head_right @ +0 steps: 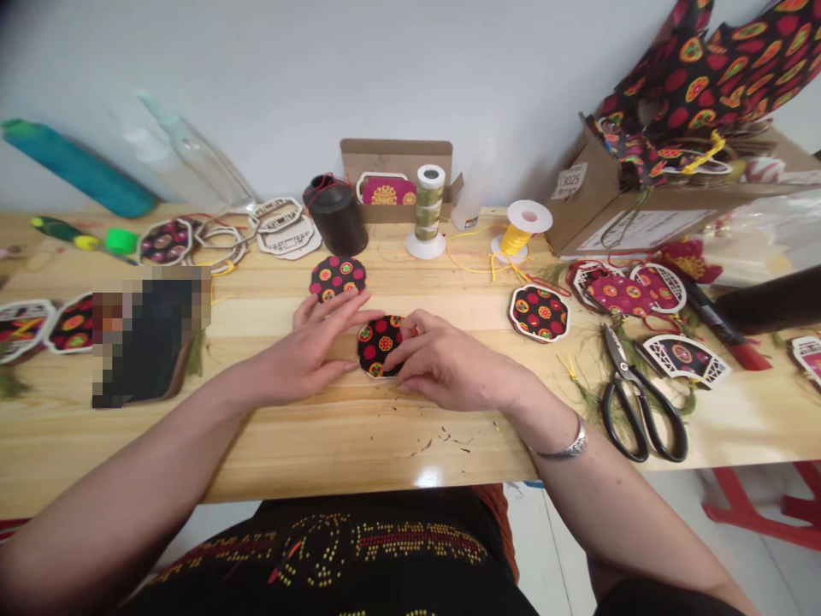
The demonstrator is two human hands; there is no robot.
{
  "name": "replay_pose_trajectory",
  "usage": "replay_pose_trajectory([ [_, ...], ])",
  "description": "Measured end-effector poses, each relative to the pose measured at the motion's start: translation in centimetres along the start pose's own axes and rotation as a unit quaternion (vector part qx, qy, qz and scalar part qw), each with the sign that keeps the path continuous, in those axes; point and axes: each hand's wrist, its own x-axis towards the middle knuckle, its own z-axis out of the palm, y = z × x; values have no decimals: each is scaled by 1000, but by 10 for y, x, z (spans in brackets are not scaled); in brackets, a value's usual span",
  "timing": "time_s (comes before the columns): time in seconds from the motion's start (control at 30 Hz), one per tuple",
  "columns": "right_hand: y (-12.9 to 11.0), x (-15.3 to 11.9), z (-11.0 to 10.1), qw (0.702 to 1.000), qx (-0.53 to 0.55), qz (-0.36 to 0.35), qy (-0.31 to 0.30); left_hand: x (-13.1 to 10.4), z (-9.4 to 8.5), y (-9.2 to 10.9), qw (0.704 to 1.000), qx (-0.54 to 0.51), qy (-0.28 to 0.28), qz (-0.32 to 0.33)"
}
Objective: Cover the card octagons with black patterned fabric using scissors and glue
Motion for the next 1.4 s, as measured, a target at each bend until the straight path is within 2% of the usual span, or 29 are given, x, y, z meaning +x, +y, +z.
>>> replay_pose_trajectory([
  [0.37, -5, 6, 9, 1000, -14, -12, -23, -1, 0, 1, 1000, -2, 3, -1],
  [1.4, -6, 6, 6, 1000, -1, -8, -29, 0, 0, 3, 1000, -2, -4, -14],
])
